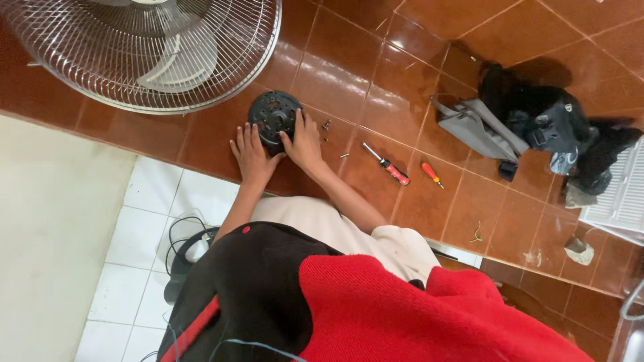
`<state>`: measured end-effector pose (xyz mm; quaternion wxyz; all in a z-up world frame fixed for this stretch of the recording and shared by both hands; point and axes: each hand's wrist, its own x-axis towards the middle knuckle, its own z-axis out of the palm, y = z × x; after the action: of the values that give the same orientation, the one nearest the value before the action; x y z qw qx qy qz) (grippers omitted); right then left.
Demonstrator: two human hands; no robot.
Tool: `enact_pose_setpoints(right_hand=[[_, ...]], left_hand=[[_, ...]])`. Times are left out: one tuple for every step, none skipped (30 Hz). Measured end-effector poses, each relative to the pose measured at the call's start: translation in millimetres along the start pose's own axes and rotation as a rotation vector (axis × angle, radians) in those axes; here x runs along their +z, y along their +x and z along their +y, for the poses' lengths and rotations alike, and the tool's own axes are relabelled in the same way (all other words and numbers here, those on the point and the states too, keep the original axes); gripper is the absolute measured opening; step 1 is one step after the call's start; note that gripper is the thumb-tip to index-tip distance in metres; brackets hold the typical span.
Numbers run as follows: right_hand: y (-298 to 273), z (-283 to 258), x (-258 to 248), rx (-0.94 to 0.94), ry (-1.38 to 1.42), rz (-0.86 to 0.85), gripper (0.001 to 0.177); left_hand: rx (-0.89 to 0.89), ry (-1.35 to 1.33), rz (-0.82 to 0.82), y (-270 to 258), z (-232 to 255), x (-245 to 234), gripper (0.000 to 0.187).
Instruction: The person assembles a fan motor by attaching a black plastic component to the motor housing using a screwdriver and screws. They align the parts, insert screws, and tighten them to secure the assembly.
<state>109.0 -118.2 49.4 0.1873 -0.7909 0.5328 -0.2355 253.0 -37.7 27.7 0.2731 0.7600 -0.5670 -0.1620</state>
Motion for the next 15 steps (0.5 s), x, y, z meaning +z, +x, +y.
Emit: enact_pose_setpoints(right_hand=[[3,-2,3,0.044,-0.027,-0.023,0.086],[5,-3,5,0.093,-0.056,-0.045,0.089],[5,-4,6,0.141,-0.085,-0.068,0.092],[7,-5,7,0.158,-0.108,-0.063,0.094],[8,-5,7,0.175,-0.132,-0.059,0.097],[10,-4,7,0.193,-0.156,-0.054,0.100],[11,-2,7,0.180,-0.153,-0.062,0.102],[13,0,7,0.171,-0.151,-0.070,0.104],[15,3,8,0.162,-0.149,-0.078,0.106],[16,7,9,0.176,-0.115,-0.076,0.106],[19,12,9,0.189,-0.082,-0.073,0.106],[23,17,12,0.201,-0.047,-0.069,0.106],[24,22,12,0.219,-0.008,-0.034,0.095],[26,25,15,0.233,0.033,0.000,0.085],[27,27,18,0.247,0.074,0.033,0.074]], left_hand=[[0.014,-0.015,0.012,-1,-3,1,0.111],[0.030,-0.031,0.020,-3,-5,2,0.110],[0.045,-0.047,0.028,-5,-7,3,0.108],[0.038,-0.062,0.027,-6,-8,5,0.107],[0.031,-0.078,0.026,-6,-10,7,0.106],[0.023,-0.095,0.025,-7,-11,9,0.105],[0.023,-0.103,0.034,-8,-12,10,0.104],[0.025,-0.113,0.041,-8,-12,11,0.104],[0.027,-0.122,0.049,-8,-13,13,0.103],[0.024,-0.129,0.053,-9,-12,13,0.103],[0.022,-0.136,0.058,-10,-11,14,0.102],[0.020,-0.143,0.064,-9,-10,13,0.102],[0.018,-0.171,0.049,-9,-10,10,0.102],[0.013,-0.197,0.038,-10,-9,6,0.103],[0.008,-0.223,0.026,-10,-8,1,0.103]])
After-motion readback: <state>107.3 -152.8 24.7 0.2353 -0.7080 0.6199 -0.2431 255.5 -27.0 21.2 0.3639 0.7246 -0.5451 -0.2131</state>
